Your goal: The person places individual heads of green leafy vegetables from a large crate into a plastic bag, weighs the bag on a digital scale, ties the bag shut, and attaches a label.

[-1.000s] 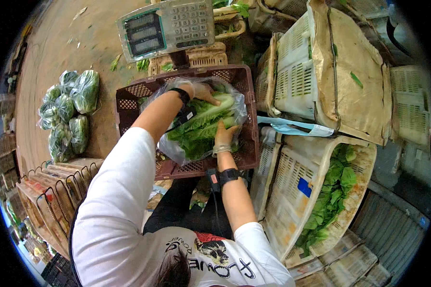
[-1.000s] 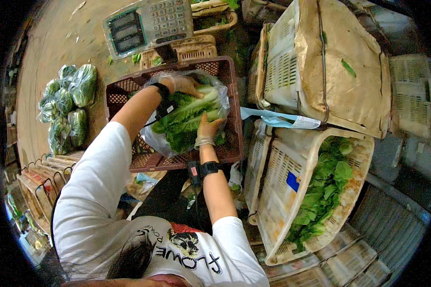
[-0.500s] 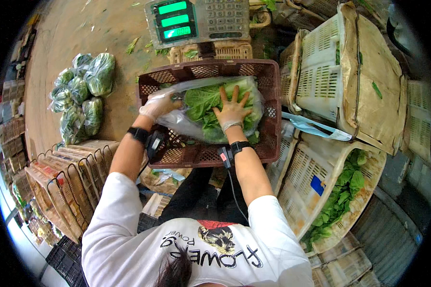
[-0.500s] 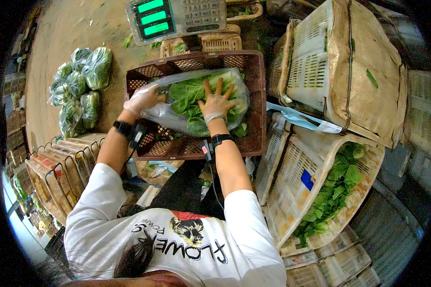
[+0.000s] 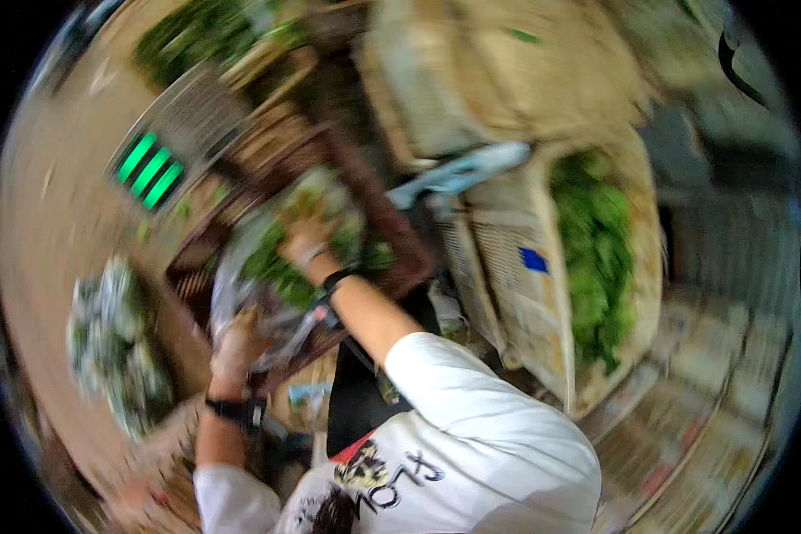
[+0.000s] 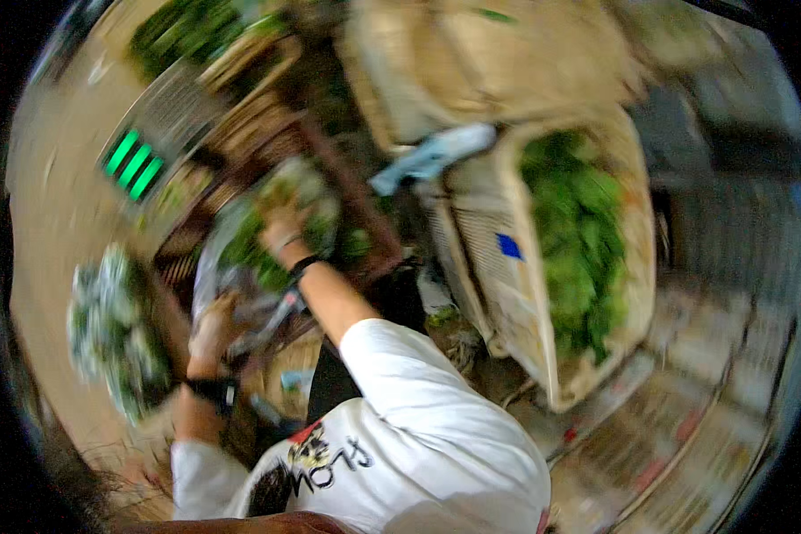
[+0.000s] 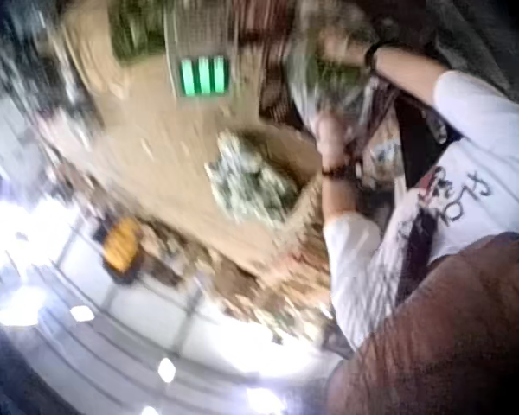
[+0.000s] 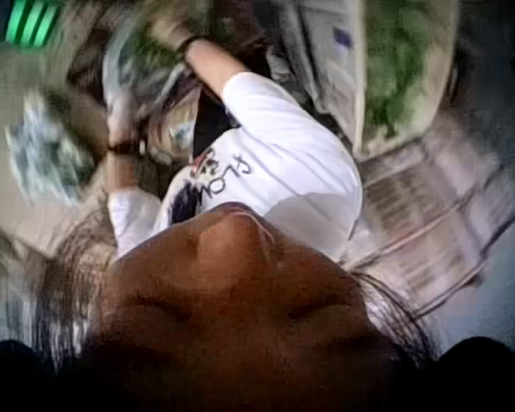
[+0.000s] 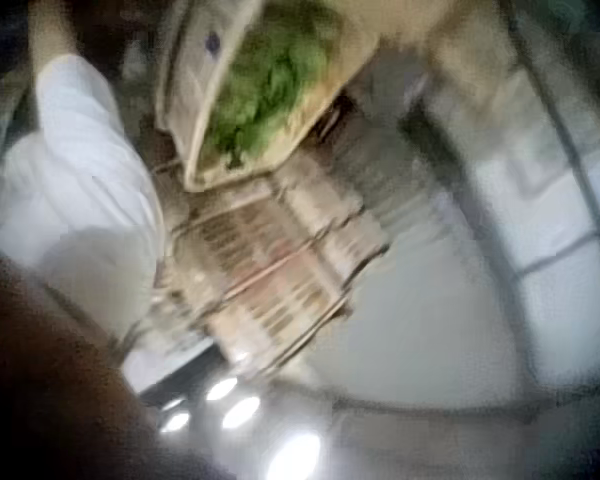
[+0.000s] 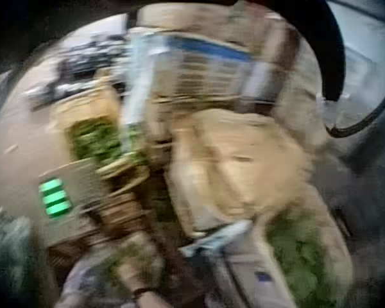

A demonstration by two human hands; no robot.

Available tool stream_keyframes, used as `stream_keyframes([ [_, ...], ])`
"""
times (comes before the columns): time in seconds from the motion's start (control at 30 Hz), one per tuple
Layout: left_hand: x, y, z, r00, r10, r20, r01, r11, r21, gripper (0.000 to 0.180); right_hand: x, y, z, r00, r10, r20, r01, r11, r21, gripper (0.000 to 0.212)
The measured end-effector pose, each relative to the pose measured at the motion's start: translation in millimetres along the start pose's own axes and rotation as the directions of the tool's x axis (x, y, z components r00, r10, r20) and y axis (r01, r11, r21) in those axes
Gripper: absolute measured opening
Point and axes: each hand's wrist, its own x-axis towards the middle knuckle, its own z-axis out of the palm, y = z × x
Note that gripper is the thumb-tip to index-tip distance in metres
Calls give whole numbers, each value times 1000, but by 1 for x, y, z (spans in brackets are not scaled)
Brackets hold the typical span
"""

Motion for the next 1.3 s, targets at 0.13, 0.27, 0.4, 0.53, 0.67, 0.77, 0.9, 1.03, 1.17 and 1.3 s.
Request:
stream_keyframes([
  [0.13,13,-10,30,986,-149,-80,137,982,-131,55,-36,7,-33,991,-104,-85,119,974,194,85],
  [0.27,40,28,3,987,-138,84,148,980,-133,45,-78,39,-71,985,-173,4,166,949,269,72],
  [0.4,39,101,-59,973,21,231,55,947,-317,37,-156,124,-107,928,-230,-294,343,836,428,58],
  [0.53,56,197,-90,944,245,220,-9,687,-726,44,-246,259,-184,837,207,-506,211,731,649,35],
  [0.67,126,328,-118,791,575,209,-234,601,-764,37,-318,414,-221,522,661,-539,-191,706,682,34],
  [0.77,178,456,-115,776,572,266,-298,704,-644,33,-351,545,-181,195,874,-445,-246,483,840,31],
  [0.9,271,581,-66,686,684,246,-537,705,-463,43,-351,676,-149,115,932,-344,-420,360,833,39],
  [1.03,359,669,-6,818,553,157,-517,827,-223,65,-303,674,-205,239,951,197,-731,43,681,51],
  [1.17,363,757,56,818,546,181,-555,832,0,83,-318,709,-178,264,937,230,-921,174,349,35],
  [1.3,393,755,86,874,449,184,-455,890,-11,97,-306,679,-199,248,965,81,-849,176,497,51],
])
